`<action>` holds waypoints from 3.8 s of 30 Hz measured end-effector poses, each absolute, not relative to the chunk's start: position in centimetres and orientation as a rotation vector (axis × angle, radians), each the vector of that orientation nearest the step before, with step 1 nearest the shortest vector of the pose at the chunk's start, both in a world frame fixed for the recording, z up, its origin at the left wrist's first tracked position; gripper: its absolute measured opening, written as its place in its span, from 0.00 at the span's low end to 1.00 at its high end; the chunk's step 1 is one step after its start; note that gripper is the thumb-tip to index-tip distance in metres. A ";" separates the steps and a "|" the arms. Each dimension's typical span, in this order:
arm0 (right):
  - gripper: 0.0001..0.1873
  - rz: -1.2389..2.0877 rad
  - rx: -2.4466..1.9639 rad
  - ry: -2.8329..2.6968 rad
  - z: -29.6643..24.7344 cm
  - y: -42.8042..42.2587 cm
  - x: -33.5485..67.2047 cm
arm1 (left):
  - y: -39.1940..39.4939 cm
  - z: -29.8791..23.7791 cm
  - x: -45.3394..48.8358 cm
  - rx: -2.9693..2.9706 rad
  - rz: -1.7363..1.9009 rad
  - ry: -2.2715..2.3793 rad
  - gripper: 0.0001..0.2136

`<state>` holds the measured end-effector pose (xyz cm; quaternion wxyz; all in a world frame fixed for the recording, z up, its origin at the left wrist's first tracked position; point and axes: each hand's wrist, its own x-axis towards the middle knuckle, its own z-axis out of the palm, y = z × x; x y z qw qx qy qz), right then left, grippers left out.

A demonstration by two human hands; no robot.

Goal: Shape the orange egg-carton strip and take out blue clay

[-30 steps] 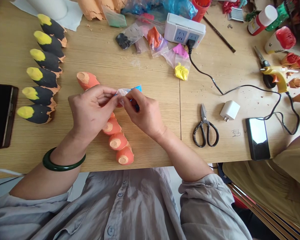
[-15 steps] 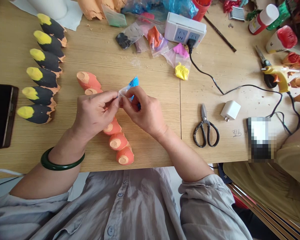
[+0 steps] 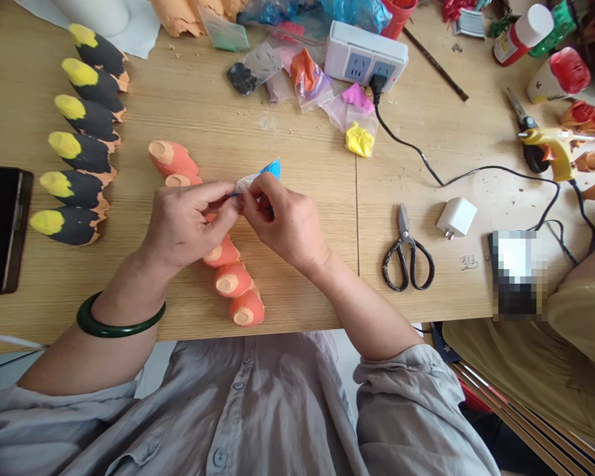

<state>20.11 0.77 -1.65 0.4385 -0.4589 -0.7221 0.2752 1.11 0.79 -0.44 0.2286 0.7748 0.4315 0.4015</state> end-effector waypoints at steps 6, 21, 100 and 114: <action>0.13 0.776 -1.129 -1.725 -1.6 1.0 20.1 | 0.3 -1.0 2.1 1.894 1.208 1.214 0.06; 0.13 0.766 -1.152 -1.771 -1.6 0.7 20.2 | 0.1 -1.1 1.6 2.170 1.208 1.409 0.11; 0.15 0.761 -1.211 -1.706 -2.4 1.8 20.4 | -0.5 -0.2 2.4 1.563 1.350 1.303 0.14; 0.14 0.807 -1.238 -1.784 -1.4 1.6 21.0 | 0.2 1.0 3.1 1.002 1.471 0.944 0.06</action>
